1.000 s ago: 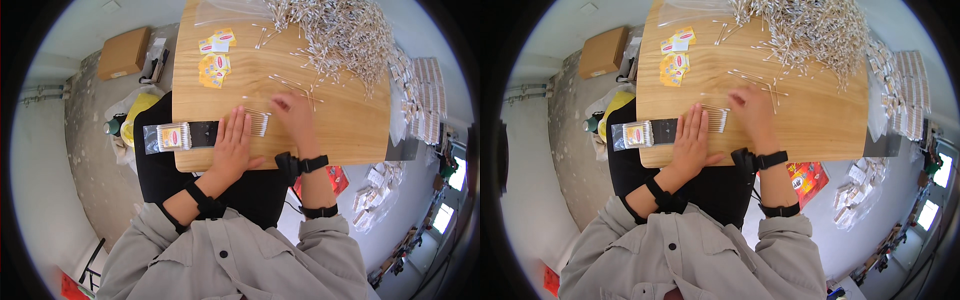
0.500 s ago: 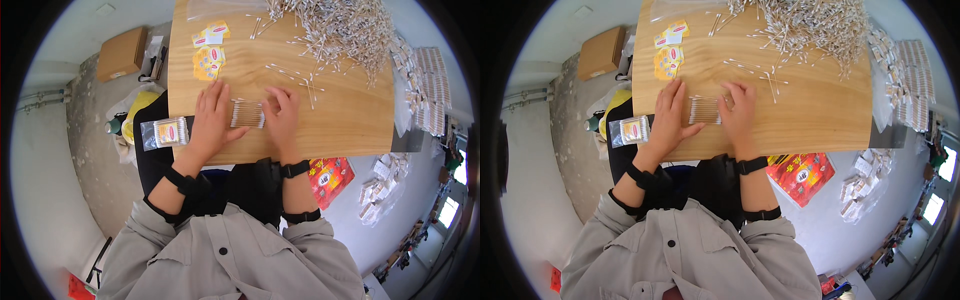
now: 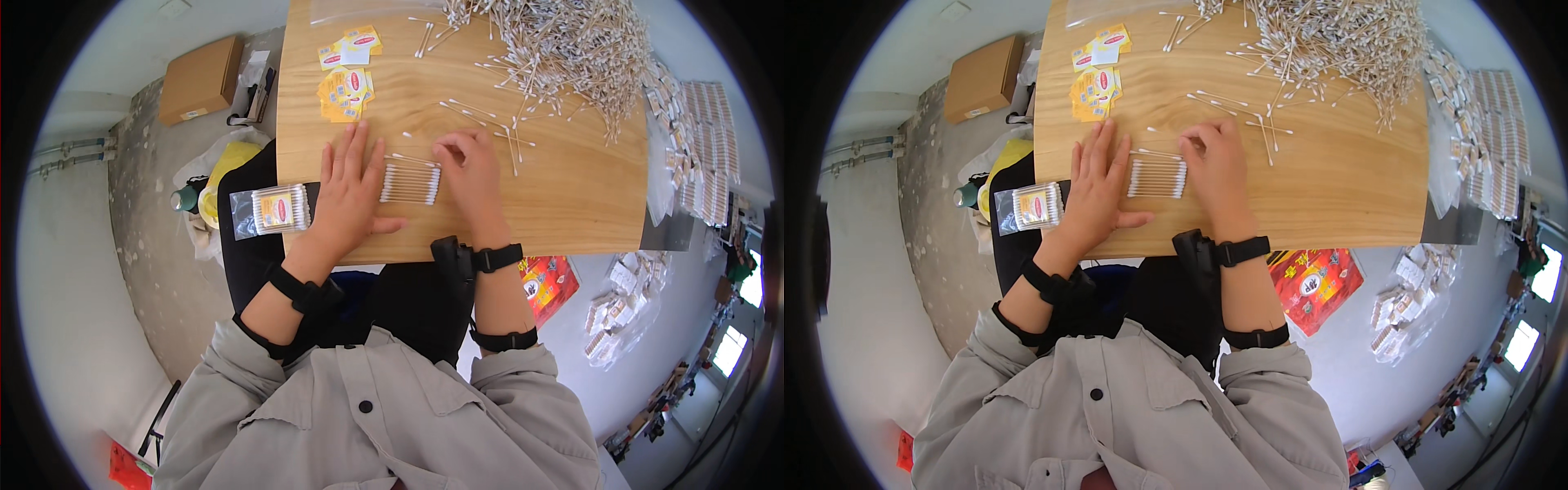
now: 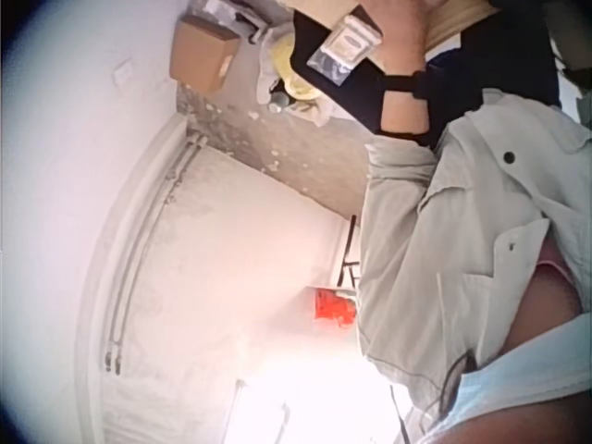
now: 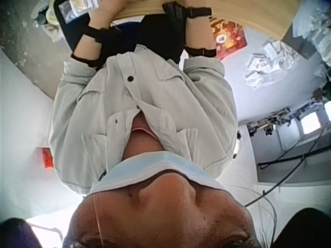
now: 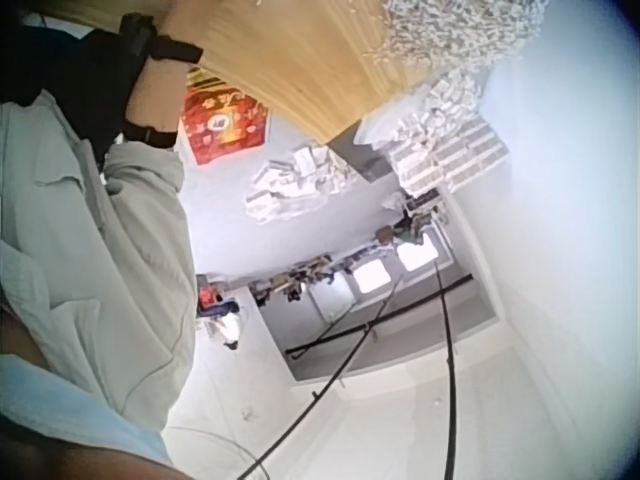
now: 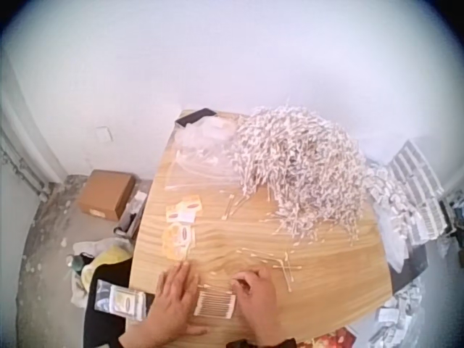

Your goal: The person sits on the floor and gathers loose cotton swabs from a pile on a wooden table. They align the swabs into a neat rectangular bundle and place them into a small plastic wrapper. The person then folds the wrapper to seal the cotton swabs inside.

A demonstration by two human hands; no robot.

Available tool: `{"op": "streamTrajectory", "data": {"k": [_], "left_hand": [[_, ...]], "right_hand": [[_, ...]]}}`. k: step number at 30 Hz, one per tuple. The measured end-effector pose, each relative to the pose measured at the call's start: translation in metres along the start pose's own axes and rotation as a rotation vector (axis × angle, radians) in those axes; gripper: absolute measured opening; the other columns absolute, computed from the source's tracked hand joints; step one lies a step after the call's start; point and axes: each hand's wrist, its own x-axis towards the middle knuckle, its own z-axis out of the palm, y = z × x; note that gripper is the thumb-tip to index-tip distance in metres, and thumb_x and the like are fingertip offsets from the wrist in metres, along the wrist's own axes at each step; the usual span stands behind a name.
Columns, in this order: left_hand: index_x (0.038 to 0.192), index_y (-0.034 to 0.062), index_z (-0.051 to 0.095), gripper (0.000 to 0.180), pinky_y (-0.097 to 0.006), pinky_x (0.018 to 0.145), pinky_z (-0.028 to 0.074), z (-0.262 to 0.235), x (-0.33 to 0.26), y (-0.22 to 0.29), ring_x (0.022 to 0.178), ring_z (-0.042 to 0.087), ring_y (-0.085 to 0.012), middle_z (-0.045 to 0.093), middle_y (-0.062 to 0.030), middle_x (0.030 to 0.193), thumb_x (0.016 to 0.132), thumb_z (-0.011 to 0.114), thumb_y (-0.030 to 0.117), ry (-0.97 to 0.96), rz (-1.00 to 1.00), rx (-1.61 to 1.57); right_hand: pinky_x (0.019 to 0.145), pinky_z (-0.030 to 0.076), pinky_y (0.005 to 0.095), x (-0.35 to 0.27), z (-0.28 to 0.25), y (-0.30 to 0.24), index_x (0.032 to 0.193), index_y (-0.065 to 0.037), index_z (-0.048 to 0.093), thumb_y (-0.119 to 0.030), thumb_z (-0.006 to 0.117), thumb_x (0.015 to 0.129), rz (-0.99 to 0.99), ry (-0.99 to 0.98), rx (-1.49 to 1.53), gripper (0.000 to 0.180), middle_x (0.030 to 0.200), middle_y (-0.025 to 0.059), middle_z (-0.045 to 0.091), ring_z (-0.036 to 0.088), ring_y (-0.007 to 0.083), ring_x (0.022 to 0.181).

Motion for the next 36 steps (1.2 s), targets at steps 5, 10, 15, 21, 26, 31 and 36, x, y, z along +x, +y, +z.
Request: {"op": "streamTrajectory", "data": {"k": [5,10,15,21,26,31,36], "left_hand": [[0.153,0.0034,0.024,0.122,-0.056,0.118,0.014,0.005,-0.003,0.007,0.149,0.015,-0.0386,0.018,-0.0228,0.159,0.057,0.087,0.046,-0.035,-0.007,0.012],[0.153,0.0007,0.019,0.127,-0.054,0.118,0.017,0.004,0.006,0.015,0.149,0.019,-0.0348,0.019,-0.0212,0.159,0.056,0.088,0.045,-0.032,0.013,-0.067],[0.152,-0.0002,0.020,0.125,-0.052,0.119,0.018,0.013,0.003,0.018,0.148,0.020,-0.0344,0.020,-0.0213,0.159,0.057,0.089,0.044,-0.066,0.060,-0.074],[0.151,-0.0045,0.019,0.129,-0.056,0.118,0.016,0.002,-0.012,0.016,0.149,0.016,-0.0377,0.017,-0.0238,0.159,0.055,0.088,0.046,-0.020,-0.063,-0.022],[0.147,-0.0112,0.025,0.132,-0.057,0.118,0.015,0.007,-0.017,0.011,0.149,0.016,-0.0367,0.018,-0.0251,0.159,0.054,0.083,0.062,-0.067,-0.165,0.149],[0.148,-0.0107,0.024,0.132,-0.056,0.118,0.015,0.011,-0.012,0.018,0.149,0.016,-0.0368,0.018,-0.0252,0.158,0.054,0.083,0.062,-0.062,-0.136,0.135],[0.148,-0.0081,0.024,0.128,-0.054,0.118,0.016,0.005,-0.011,0.013,0.149,0.019,-0.0346,0.021,-0.0233,0.158,0.056,0.084,0.057,-0.006,-0.082,0.056]], "right_hand": [[0.079,0.052,0.0321,-0.008,0.009,-0.004,0.099,-0.004,0.069,-0.013,0.062,0.092,-0.135,0.106,-0.021,0.014,0.104,0.0111,0.058,0.061,0.0234,0.099],[0.105,0.041,0.0375,-0.023,0.029,0.008,0.122,0.002,0.057,-0.020,0.043,0.104,-0.009,0.310,0.548,0.031,0.123,0.0144,0.053,0.051,0.0256,0.121],[0.118,0.028,0.0417,-0.026,0.054,0.007,0.137,0.007,0.037,-0.032,0.029,0.108,0.006,0.273,0.840,0.049,0.139,0.0200,0.043,0.040,0.0302,0.135],[0.117,0.030,0.0429,-0.029,0.048,0.003,0.135,0.008,0.039,-0.034,0.030,0.108,-0.001,0.256,0.913,0.050,0.136,0.0201,0.044,0.042,0.0303,0.133],[0.117,0.030,0.0434,-0.029,0.050,-0.003,0.134,0.008,0.038,-0.036,0.031,0.108,0.007,0.253,0.859,0.052,0.137,0.0211,0.043,0.041,0.0311,0.134],[0.117,0.030,0.0433,-0.027,0.058,0.001,0.135,0.008,0.037,-0.036,0.031,0.108,-0.058,0.219,0.786,0.052,0.138,0.0217,0.042,0.042,0.0314,0.134],[0.118,0.028,0.0410,-0.028,0.052,-0.001,0.138,0.006,0.037,-0.036,0.028,0.108,-0.011,0.214,0.914,0.052,0.137,0.0186,0.046,0.042,0.0302,0.134]]}}
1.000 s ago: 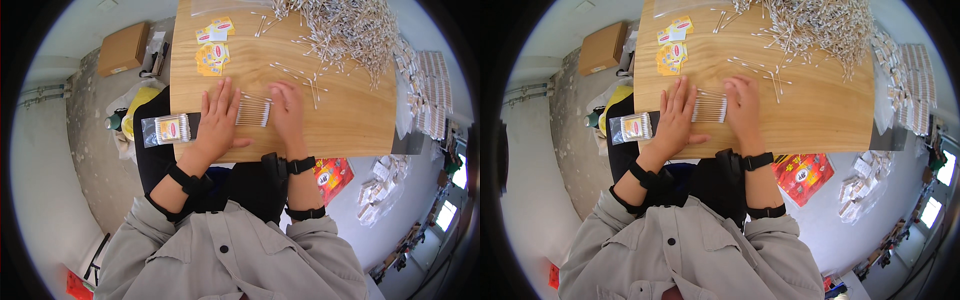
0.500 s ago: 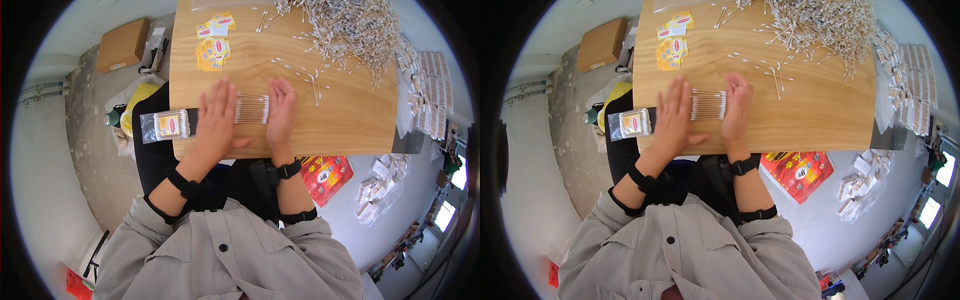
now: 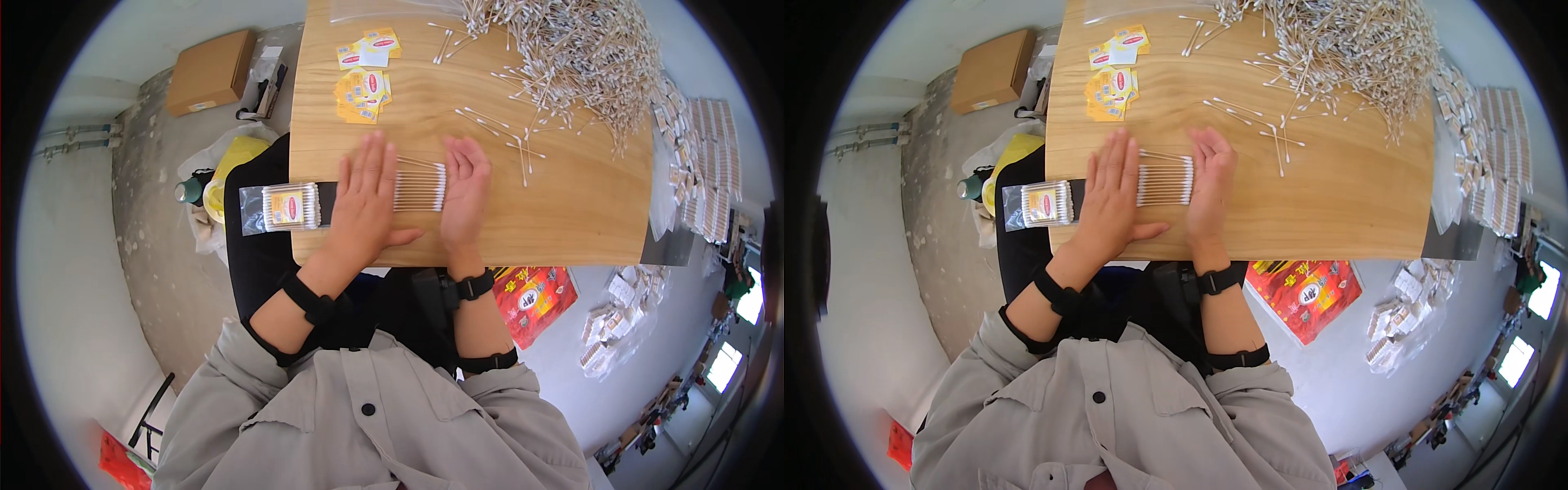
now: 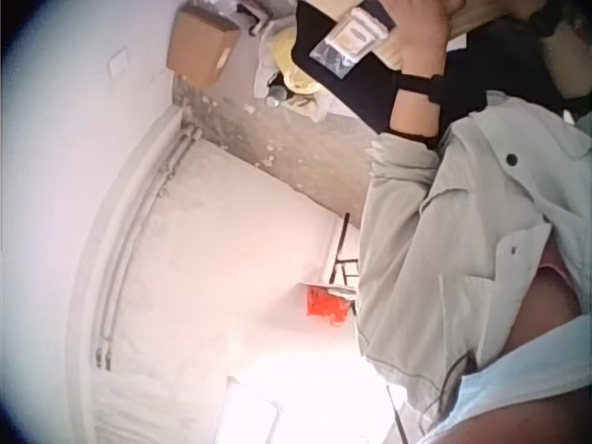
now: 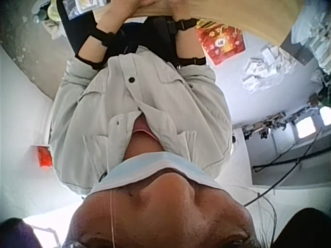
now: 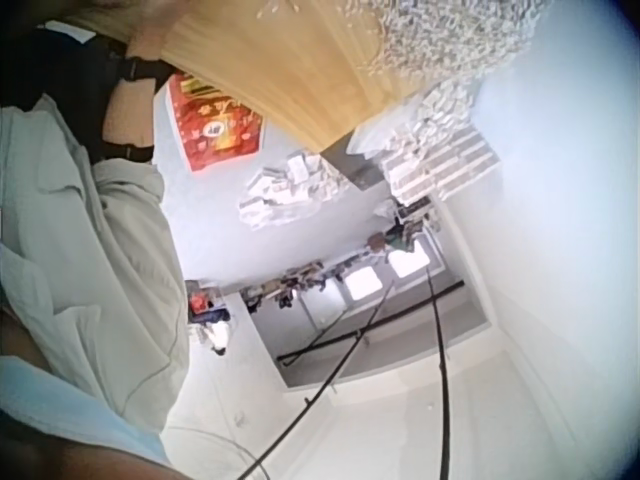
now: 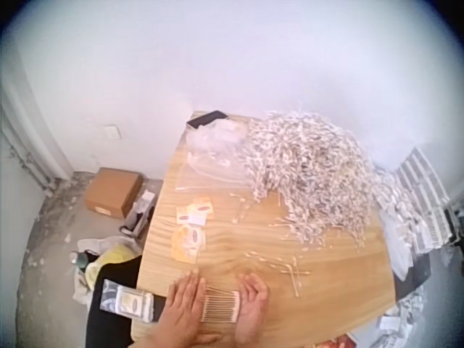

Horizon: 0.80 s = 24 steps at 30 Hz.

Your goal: The person sits on the floor and gathers loose cotton swabs from a pile on a wooden table. They align the swabs into a neat rectangular bundle and place them into a small plastic wrapper. The person then folds the wrapper to seal the cotton swabs inside.

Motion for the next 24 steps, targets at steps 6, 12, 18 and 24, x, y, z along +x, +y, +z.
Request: {"op": "streamTrajectory", "data": {"k": [6,12,18,24], "left_hand": [[0.149,-0.0045,0.025,0.121,-0.053,0.119,0.017,0.001,-0.005,0.009,0.148,0.022,-0.0322,0.024,-0.0207,0.158,0.059,0.084,0.050,-0.056,0.074,0.010],[0.149,-0.0043,0.028,0.117,-0.052,0.119,0.016,0.004,-0.023,0.019,0.149,0.021,-0.0304,0.024,-0.0195,0.158,0.061,0.081,0.052,-0.021,0.022,0.039],[0.149,-0.0042,0.030,0.114,-0.051,0.120,0.015,0.015,-0.024,0.017,0.149,0.021,-0.0290,0.025,-0.0185,0.159,0.065,0.075,0.058,-0.001,0.027,0.097],[0.148,-0.0040,0.031,0.111,-0.049,0.120,0.015,0.003,-0.040,-0.003,0.149,0.022,-0.0273,0.026,-0.0172,0.159,0.068,0.070,0.062,-0.019,0.072,0.130]], "right_hand": [[0.118,0.028,0.0411,-0.005,0.005,0.003,0.137,0.005,0.038,-0.040,0.029,0.107,0.027,0.029,0.003,0.056,0.137,0.0179,0.046,0.042,0.0300,0.134],[0.117,0.028,0.0416,-0.015,0.006,0.003,0.138,0.006,0.037,-0.043,0.027,0.107,-0.008,-0.014,-0.069,0.059,0.139,0.0193,0.044,0.042,0.0313,0.134],[0.117,0.028,0.0419,-0.019,0.012,0.008,0.137,0.006,0.037,-0.042,0.026,0.107,0.002,0.010,-0.100,0.058,0.139,0.0205,0.043,0.041,0.0316,0.135],[0.115,0.030,0.0406,-0.045,0.027,0.027,0.136,0.006,0.040,-0.035,0.031,0.107,-0.001,0.065,-0.096,0.051,0.135,0.0198,0.045,0.044,0.0302,0.131]]}}
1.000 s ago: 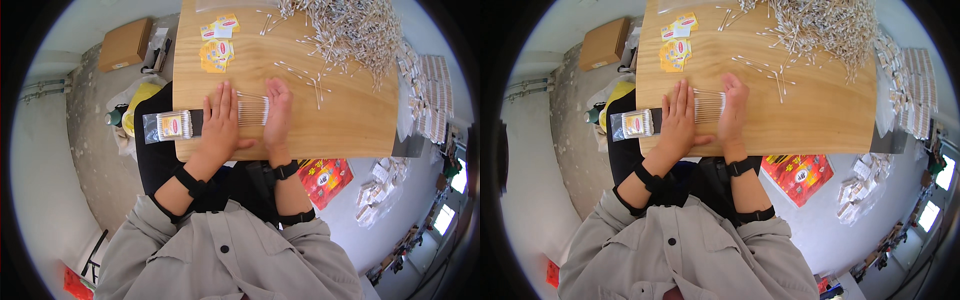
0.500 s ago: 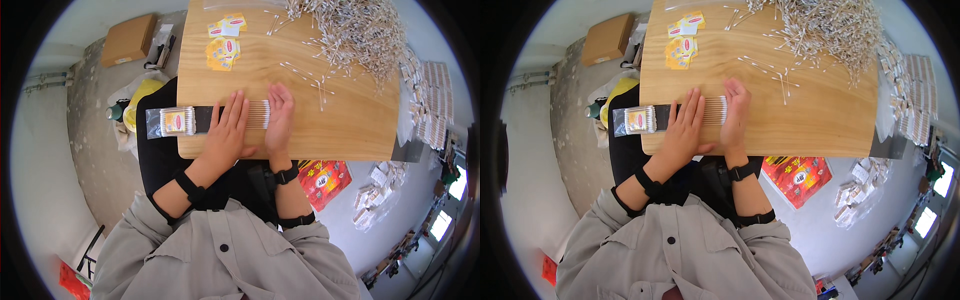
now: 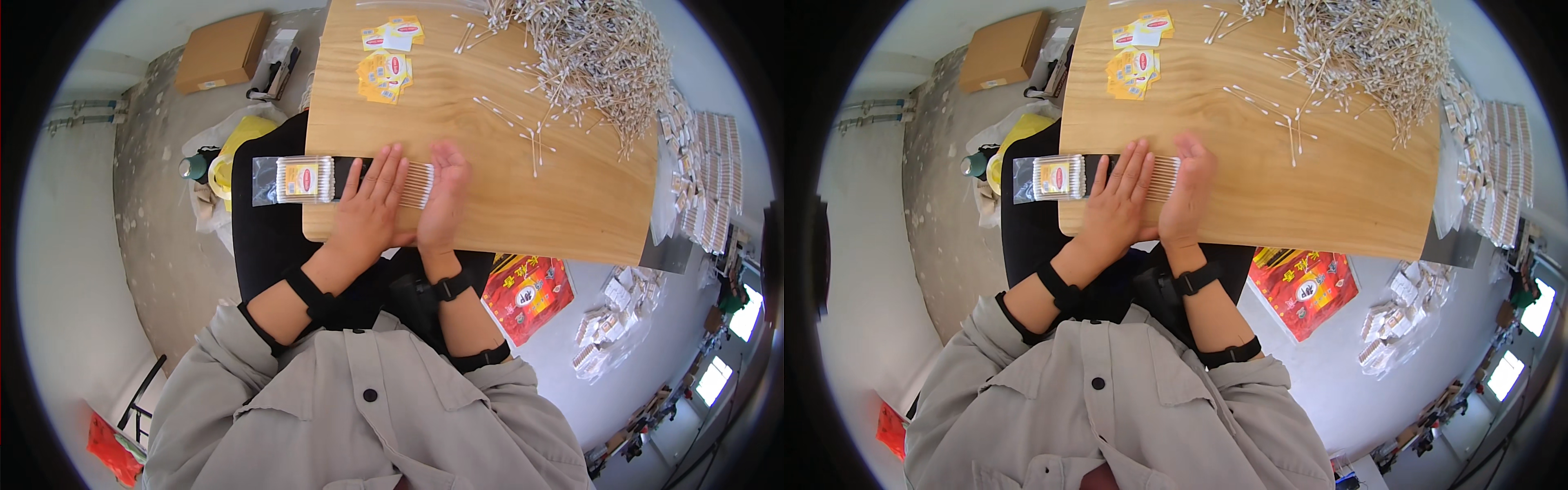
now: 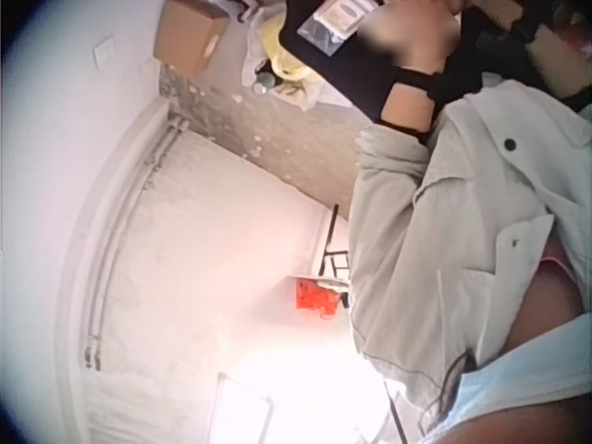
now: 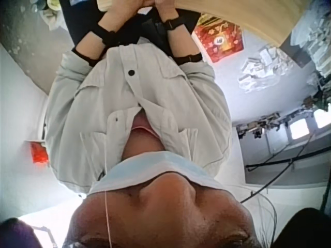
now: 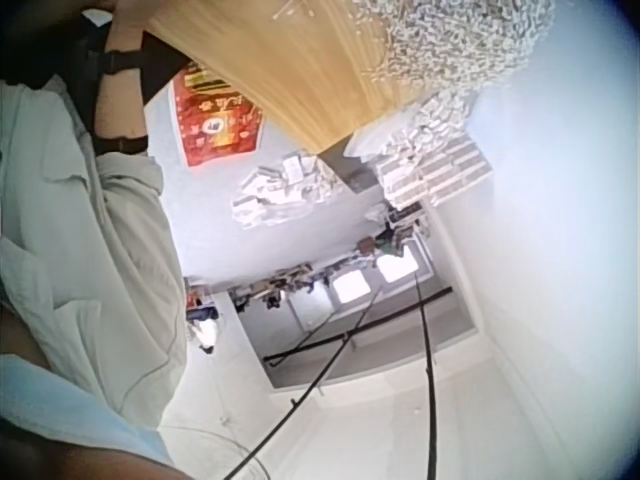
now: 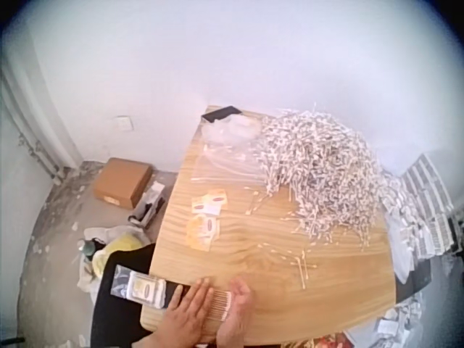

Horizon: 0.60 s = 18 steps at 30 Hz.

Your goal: The person sits on the floor and gathers loose cotton swabs from a pile on a wooden table. They align the swabs into a neat rectangular bundle and place them into a small plastic wrapper. The person then folds the wrapper to seal the cotton swabs inside.

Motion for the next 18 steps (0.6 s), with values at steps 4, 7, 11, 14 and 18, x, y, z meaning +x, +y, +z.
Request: {"op": "streamTrajectory", "data": {"k": [4,7,11,14,18], "left_hand": [[0.147,-0.0032,0.033,0.111,-0.049,0.120,0.015,-0.007,-0.008,-0.009,0.149,0.022,-0.0269,0.025,-0.0161,0.159,0.067,0.070,0.064,-0.015,-0.012,0.043],[0.148,-0.0028,0.032,0.112,-0.050,0.119,0.015,-0.005,-0.010,-0.007,0.149,0.021,-0.0266,0.025,-0.0157,0.160,0.067,0.070,0.065,-0.001,-0.026,0.025],[0.150,-0.0027,0.028,0.115,-0.051,0.119,0.015,-0.005,-0.011,-0.003,0.149,0.021,-0.0278,0.024,-0.0169,0.159,0.066,0.074,0.061,0.003,-0.058,-0.020],[0.150,-0.0026,0.027,0.116,-0.051,0.118,0.015,-0.005,-0.012,-0.003,0.149,0.021,-0.0280,0.024,-0.0174,0.159,0.065,0.076,0.060,0.030,-0.041,-0.030],[0.151,-0.0024,0.026,0.116,-0.051,0.119,0.014,-0.005,-0.011,-0.005,0.150,0.020,-0.0272,0.024,-0.0171,0.159,0.066,0.075,0.061,0.036,-0.038,-0.027]], "right_hand": [[0.105,0.040,0.0401,0.000,0.012,-0.016,0.125,0.002,0.053,-0.019,0.052,0.099,-0.061,-0.044,-0.222,0.033,0.118,0.0172,0.052,0.051,0.0295,0.118],[0.091,0.047,0.0380,0.021,-0.009,-0.032,0.109,-0.003,0.064,-0.010,0.066,0.087,-0.189,-0.207,-0.681,0.023,0.105,0.0156,0.053,0.055,0.0293,0.105],[0.076,0.050,0.0371,0.043,-0.017,-0.053,0.087,-0.008,0.070,-0.010,0.075,0.076,-0.124,-0.437,-0.920,0.013,0.092,0.0107,0.058,0.058,0.0279,0.091],[0.075,0.050,0.0370,0.053,-0.013,-0.057,0.081,-0.008,0.070,-0.011,0.075,0.077,-0.051,-0.459,-0.967,0.007,0.086,0.0079,0.059,0.060,0.0266,0.085],[0.070,0.051,0.0323,0.063,-0.019,-0.051,0.090,-0.007,0.071,-0.011,0.073,0.080,0.016,-0.417,-1.069,0.010,0.091,0.0077,0.060,0.062,0.0216,0.079]]}}
